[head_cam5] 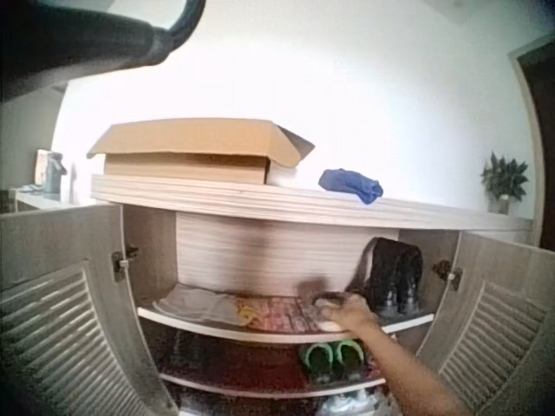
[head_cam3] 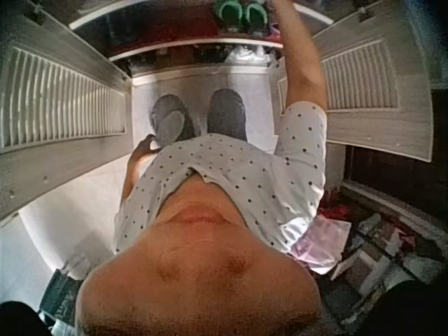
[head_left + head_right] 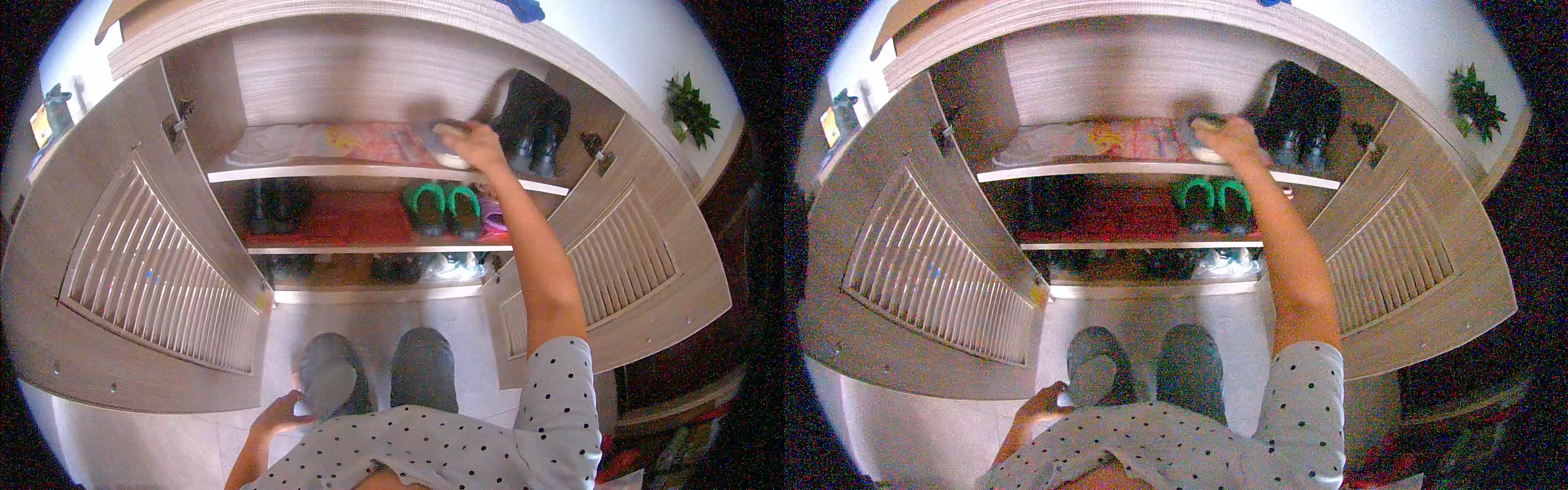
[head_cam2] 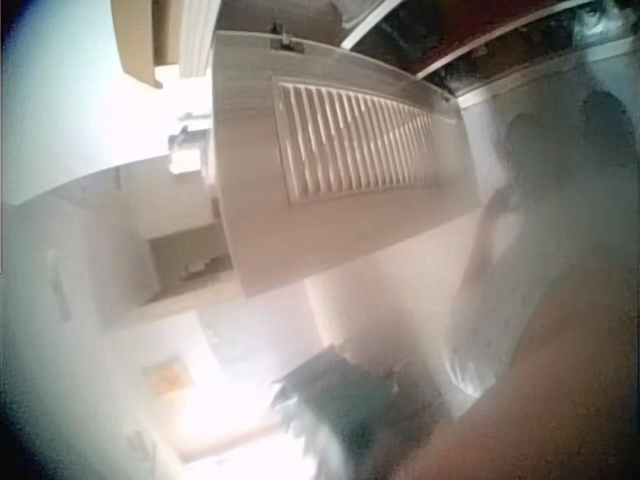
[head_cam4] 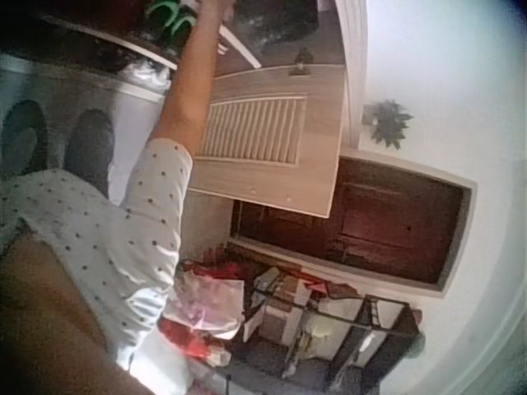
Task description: The person sits on the floor and wipes the inside of a wooden cabinet with a blue cloth. They then remove a pair of slippers and a plastic bag from the shelves, place them on the floor, and continue wiping the interior surfaces. Finally, they return the slippers and bag to the cabinet and close the doors.
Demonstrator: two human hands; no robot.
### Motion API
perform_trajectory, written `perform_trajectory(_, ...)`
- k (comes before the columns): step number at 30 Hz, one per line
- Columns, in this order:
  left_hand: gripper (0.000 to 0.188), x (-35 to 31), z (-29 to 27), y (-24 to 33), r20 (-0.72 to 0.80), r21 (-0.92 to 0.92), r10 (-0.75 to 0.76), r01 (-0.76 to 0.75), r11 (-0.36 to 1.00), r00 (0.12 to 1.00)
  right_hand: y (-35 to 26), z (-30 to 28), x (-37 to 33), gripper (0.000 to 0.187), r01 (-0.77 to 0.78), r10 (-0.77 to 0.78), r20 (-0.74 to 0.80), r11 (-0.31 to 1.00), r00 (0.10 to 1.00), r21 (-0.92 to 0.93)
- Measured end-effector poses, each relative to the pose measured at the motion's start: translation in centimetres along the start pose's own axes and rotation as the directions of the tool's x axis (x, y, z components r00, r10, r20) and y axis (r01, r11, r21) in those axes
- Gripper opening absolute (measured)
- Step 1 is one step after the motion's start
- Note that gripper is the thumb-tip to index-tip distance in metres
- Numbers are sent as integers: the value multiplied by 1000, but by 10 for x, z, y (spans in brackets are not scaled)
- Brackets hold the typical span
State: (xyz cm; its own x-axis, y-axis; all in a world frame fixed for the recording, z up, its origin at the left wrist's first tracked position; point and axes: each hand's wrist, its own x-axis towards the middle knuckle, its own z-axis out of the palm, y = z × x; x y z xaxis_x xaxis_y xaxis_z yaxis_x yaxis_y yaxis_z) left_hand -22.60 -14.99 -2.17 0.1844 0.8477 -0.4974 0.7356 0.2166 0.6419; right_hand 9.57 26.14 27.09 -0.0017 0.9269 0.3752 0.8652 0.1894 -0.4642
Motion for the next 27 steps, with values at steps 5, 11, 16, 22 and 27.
perform_trajectory(5,57,-14,2,33,-260,-223,26,-86,971,965,38,-27,-42,48,-30,141,-68,597,988,802)
perform_trajectory(11,49,-13,1,60,-256,-196,202,-255,947,945,106,-77,-230,56,-62,131,7,417,991,907)
perform_trajectory(16,46,-3,12,67,-119,-203,64,-87,975,991,166,-31,-349,60,-462,334,320,599,886,654)
perform_trajectory(22,44,1,23,69,0,-185,-114,113,976,993,242,37,-435,48,-719,715,110,662,690,212)
perform_trajectory(27,44,-3,20,82,19,-157,-236,236,959,972,303,62,-515,50,-754,681,331,626,653,200)
